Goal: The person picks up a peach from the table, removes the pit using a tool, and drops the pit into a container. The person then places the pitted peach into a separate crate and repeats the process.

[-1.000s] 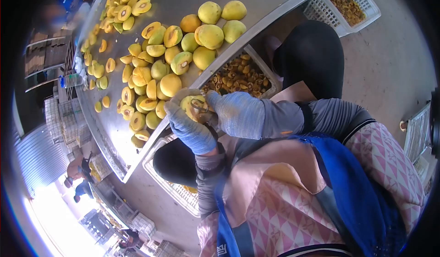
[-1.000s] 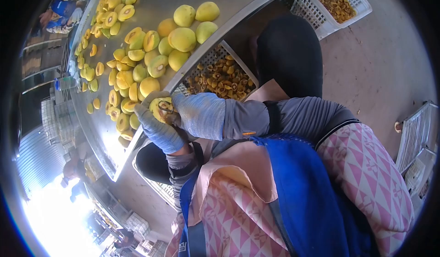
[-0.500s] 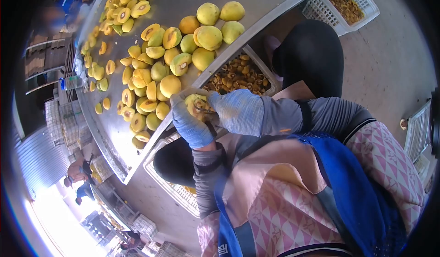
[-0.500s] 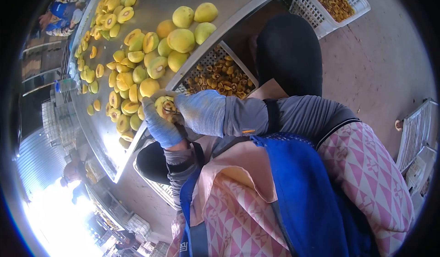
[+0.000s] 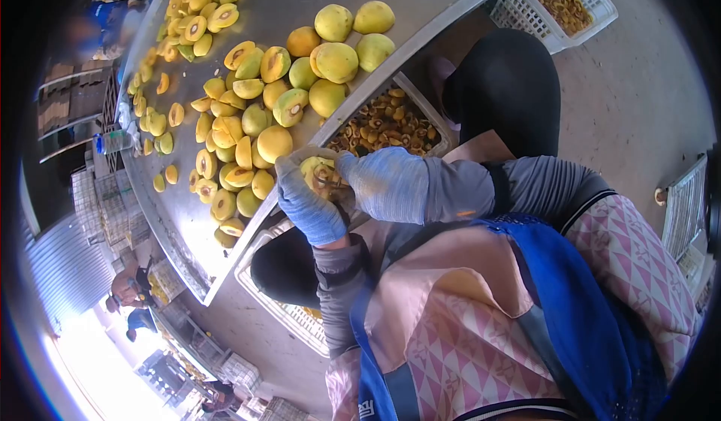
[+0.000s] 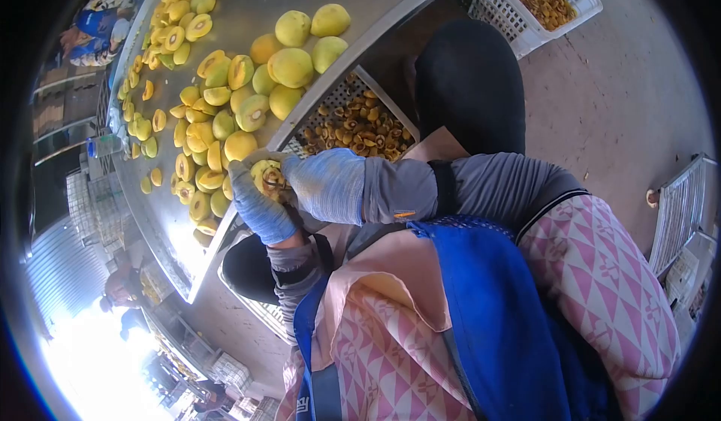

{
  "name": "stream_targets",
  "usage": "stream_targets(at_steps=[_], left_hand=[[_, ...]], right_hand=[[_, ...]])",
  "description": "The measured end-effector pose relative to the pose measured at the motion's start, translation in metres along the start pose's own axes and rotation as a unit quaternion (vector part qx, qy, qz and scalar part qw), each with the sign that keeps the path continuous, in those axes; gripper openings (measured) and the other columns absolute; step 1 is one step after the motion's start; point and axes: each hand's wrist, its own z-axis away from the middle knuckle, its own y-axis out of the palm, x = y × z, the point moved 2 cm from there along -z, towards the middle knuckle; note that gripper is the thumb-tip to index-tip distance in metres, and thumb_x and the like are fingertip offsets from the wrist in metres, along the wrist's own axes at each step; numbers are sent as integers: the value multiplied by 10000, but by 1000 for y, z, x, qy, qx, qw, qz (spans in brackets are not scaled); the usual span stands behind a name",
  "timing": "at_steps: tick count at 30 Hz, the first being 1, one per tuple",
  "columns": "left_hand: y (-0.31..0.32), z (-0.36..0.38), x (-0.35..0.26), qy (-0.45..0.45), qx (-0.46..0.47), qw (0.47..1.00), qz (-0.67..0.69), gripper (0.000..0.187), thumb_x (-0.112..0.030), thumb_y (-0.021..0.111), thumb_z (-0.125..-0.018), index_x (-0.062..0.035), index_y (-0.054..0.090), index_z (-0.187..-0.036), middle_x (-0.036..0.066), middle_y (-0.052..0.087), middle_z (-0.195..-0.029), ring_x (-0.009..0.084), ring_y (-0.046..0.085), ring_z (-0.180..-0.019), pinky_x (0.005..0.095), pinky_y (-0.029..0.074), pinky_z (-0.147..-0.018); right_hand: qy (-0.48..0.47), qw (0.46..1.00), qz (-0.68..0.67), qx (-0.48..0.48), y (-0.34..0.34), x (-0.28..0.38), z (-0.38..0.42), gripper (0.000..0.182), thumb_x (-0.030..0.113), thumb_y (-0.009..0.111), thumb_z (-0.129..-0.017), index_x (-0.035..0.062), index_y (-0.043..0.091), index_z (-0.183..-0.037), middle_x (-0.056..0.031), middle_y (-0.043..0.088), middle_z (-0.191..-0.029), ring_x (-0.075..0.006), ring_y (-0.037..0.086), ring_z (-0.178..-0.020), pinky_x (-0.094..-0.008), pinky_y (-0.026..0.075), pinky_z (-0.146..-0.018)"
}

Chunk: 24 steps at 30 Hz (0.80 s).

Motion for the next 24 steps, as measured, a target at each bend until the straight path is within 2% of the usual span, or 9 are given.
stream_targets(at_steps=[2, 4, 8, 10, 13, 17, 18, 20, 24], left_hand=[[1, 1, -1, 18, 7, 999, -40, 492, -415, 379, -1012, -1, 627, -917, 80, 635, -854, 162, 596, -765, 271, 498, -737], [4, 6, -5, 106, 26, 989, -95, 504, -440, 395, -1010, 1, 628, -934, 91, 635, -887, 163, 594, -783, 275, 497, -741], [6, 7, 3, 113, 20, 993, -21, 523, -470, 405, -1006, 8, 615, -980, 111, 634, -930, 179, 599, -813, 290, 504, -759], [14, 10, -11, -74, 102, 983, 133, 481, -424, 405, -1015, 7, 616, -980, 106, 643, -888, 194, 624, -806, 305, 527, -756], [-2, 0, -11, -115, 98, 983, 99, 485, -433, 408, -1013, 7, 611, -982, 122, 648, -893, 211, 627, -808, 309, 527, -762], [-4, -3, 0, -11, 78, 997, -16, 514, -418, 361, -1025, 19, 614, -929, 142, 645, -889, 195, 603, -777, 314, 511, -765], [-1, -3, 4, -12, 79, 997, -14, 514, -418, 361, -1025, 19, 614, -929, 142, 645, -889, 195, 603, -777, 314, 511, -765], [2, -4, 5, 89, 35, 995, -22, 521, -399, 344, -1027, 20, 620, -885, 138, 645, -843, 188, 601, -757, 300, 505, -762], [6, -2, 1, 2, 50, 998, 34, 523, -401, 344, -1025, 23, 614, -882, 134, 646, -835, 193, 603, -745, 293, 507, -754]], right_hand=[[-3, 1000, 2, 6, 3, -2, 0, 363, 246, 633, -864, -42, 521, -1054, -167, 605, -604, -333, 636, -533, -411, 499, -475], [31, 996, -83, -15, 8, -4, -3, 373, 242, 634, -862, -37, 523, -1081, -169, 610, -620, -342, 638, -548, -420, 503, -494], [9, 982, -171, -81, 15, -12, -7, 355, 261, 625, -880, -22, 527, -1071, -169, 613, -633, -347, 640, -565, -428, 506, -510], [-42, 994, -72, -74, 12, -13, -5, 346, 291, 607, -910, -14, 524, -1050, -179, 625, -678, -353, 647, -604, -426, 511, -533], [47, 993, -104, 24, -4, 0, -6, 353, 293, 606, -913, -19, 525, -1055, -192, 635, -728, -354, 652, -631, -416, 517, -552], [66, 993, -80, 51, 2, 0, -4, 380, 301, 611, -910, -32, 523, -1071, -194, 637, -738, -359, 651, -635, -413, 520, -558], [43, 993, -113, 9, 5, -2, -4, 386, 309, 611, -911, -34, 522, -1066, -190, 632, -711, -358, 648, -614, -417, 516, -541], [19, 989, -144, -33, 8, -4, -4, 393, 316, 612, -912, -36, 521, -1061, -186, 627, -685, -356, 644, -592, -422, 512, -525], [29, 996, -86, 2, 8, -7, -2, 363, 253, 632, -867, -36, 527, -1059, -181, 616, -646, -351, 637, -550, -432, 498, -482]])
